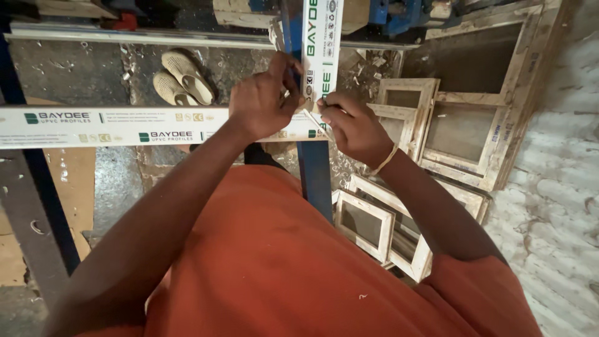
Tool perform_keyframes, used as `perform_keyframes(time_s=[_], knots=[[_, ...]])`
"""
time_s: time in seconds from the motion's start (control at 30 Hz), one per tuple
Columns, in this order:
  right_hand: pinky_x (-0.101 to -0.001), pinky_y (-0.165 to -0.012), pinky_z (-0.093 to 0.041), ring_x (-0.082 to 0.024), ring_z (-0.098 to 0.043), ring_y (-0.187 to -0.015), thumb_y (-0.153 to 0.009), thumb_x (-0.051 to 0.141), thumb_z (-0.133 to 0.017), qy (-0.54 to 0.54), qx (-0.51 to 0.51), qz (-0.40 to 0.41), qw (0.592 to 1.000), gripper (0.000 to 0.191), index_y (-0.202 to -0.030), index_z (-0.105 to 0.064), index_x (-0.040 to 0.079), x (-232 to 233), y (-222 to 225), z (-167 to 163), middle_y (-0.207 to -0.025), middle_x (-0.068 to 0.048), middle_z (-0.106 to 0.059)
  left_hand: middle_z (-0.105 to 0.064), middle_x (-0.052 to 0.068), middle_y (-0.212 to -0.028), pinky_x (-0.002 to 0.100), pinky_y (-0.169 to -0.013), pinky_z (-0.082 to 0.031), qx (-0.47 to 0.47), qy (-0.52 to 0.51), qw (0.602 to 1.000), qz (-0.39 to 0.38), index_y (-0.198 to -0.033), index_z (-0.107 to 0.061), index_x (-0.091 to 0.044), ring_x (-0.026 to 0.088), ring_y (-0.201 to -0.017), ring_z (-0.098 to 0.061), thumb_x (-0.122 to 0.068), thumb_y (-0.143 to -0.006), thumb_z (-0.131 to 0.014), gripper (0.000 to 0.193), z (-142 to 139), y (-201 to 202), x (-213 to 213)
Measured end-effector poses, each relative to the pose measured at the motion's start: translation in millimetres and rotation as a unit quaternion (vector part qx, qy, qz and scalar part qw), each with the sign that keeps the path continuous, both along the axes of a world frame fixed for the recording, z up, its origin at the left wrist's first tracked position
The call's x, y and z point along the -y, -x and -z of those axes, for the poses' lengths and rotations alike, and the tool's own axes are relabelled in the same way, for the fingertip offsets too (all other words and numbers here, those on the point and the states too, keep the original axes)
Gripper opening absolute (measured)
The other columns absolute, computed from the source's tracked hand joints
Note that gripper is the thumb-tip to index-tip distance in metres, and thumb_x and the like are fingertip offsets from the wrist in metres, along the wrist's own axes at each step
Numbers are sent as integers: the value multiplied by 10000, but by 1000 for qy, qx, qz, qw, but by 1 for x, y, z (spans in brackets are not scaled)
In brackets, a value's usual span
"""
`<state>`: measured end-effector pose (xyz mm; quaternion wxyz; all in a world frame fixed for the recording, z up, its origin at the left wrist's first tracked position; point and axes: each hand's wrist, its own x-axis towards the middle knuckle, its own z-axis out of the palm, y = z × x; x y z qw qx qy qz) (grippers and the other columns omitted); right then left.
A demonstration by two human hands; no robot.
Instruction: The person peels the white protective film off a UPVC window frame, working around its edges by hand. They then lift the frame, place it onto the blue machine table, and press buttons on the machine control panel.
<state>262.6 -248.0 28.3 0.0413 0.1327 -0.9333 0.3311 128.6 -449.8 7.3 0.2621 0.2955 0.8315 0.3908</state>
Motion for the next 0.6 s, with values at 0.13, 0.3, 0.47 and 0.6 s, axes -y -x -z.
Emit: perform_keyframes(time_s=[0.13, 0.3, 0.47, 0.6], knots=[[-396, -886, -554, -307, -656, -1040, -902, -102, -572, 61, 61, 32, 996, 272, -1150, -661, -32, 2, -4, 3, -1211, -150, -582, -768, -6, -957, 431, -739, -575, -41, -17, 999, -21, -961, -705, -176, 235, -864, -748, -308, -864, -787, 183, 2, -1, 1], [-390, -858, -553, -293, -652, -984, -916, -112, -570, 54, 26, 41, 997, 222, -1100, -656, -21, 6, -7, 8, -1195, -135, -581, -765, 3, -881, 437, -778, -555, 27, 51, 998, -39, -858, -768, -188, 233, -849, -741, -451, -844, -787, 265, -1, 1, -2], [-377, -815, -569, -258, -669, -929, -937, -120, -560, 90, 37, 60, 993, 219, -1106, -656, -20, 11, -8, 11, -1192, -133, -582, -750, 20, -822, 458, -773, -550, 38, 119, 992, -11, -819, -740, -168, 247, -816, -733, -482, -867, -763, 318, -6, 1, -5], [-382, -789, -561, -285, -669, -943, -925, -124, -576, 89, 30, 72, 993, 192, -1068, -644, -16, 11, -6, 9, -1153, -122, -583, -734, 34, -821, 483, -729, -551, 8, 71, 997, 2, -787, -705, -141, 267, -801, -726, -434, -867, -761, 308, -3, -1, -2]])
